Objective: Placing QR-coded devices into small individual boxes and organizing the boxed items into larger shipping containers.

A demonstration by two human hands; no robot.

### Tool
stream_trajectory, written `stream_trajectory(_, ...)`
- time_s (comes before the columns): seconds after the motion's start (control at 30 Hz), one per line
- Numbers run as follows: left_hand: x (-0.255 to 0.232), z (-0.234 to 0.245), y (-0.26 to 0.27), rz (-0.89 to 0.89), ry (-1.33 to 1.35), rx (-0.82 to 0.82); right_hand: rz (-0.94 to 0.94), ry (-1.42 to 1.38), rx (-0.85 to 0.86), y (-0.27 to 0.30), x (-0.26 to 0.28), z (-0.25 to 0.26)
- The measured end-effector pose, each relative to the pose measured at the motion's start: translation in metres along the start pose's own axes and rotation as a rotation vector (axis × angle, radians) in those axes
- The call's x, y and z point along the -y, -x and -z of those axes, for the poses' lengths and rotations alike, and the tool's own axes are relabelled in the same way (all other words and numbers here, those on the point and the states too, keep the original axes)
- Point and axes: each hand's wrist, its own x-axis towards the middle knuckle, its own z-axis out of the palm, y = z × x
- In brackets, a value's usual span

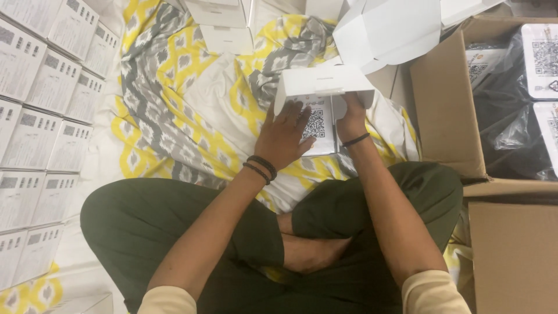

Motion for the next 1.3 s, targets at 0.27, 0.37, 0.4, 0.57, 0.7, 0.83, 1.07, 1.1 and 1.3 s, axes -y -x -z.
stream_trajectory(0.27, -0.005, 0.003, 0.002, -0.005, 0.052, 0.054, 0.122, -0.057, 0.048, 0.012, -0.018, 0.004)
stream_trajectory(0.37, -0.005, 0.011, 0.004, -0.078, 0.005, -0.030, 0.006, 0.104, 0.082, 0.023, -0.050, -0.008)
stream_trajectory(0.4, -0.004, 0.014, 0.005, -0.079, 0.005, -0.029, 0.005, 0.104, 0.081, 0.019, -0.031, -0.007)
stream_trajectory(0.57, -0.005, 0.014, 0.004, -0.102, 0.094, -0.083, -0.285, -0.627, 0.067, 0.006, 0.031, 0.006)
stream_trajectory(0.7, -0.010, 0.000, 0.009, -0.054, 0.254, 0.027, -0.407, -0.597, 0.070, 0.020, -0.011, -0.005)
stream_trajectory(0.83, -0.012, 0.005, 0.013, -0.010, 0.323, 0.133, -0.464, -0.646, 0.068, 0.016, 0.019, 0.004)
stream_trajectory(1.07, -0.016, 0.041, 0.032, -0.218, 0.222, -0.002, -0.095, -0.545, 0.066, -0.001, 0.086, 0.024)
stream_trajectory(1.1, -0.017, 0.048, 0.036, -0.216, 0.222, -0.001, -0.096, -0.547, 0.067, 0.007, 0.061, 0.016)
stream_trajectory(1.3, -0.024, 0.080, 0.033, 0.313, 0.162, 0.426, -0.367, -0.369, -0.034, 0.034, -0.018, -0.006)
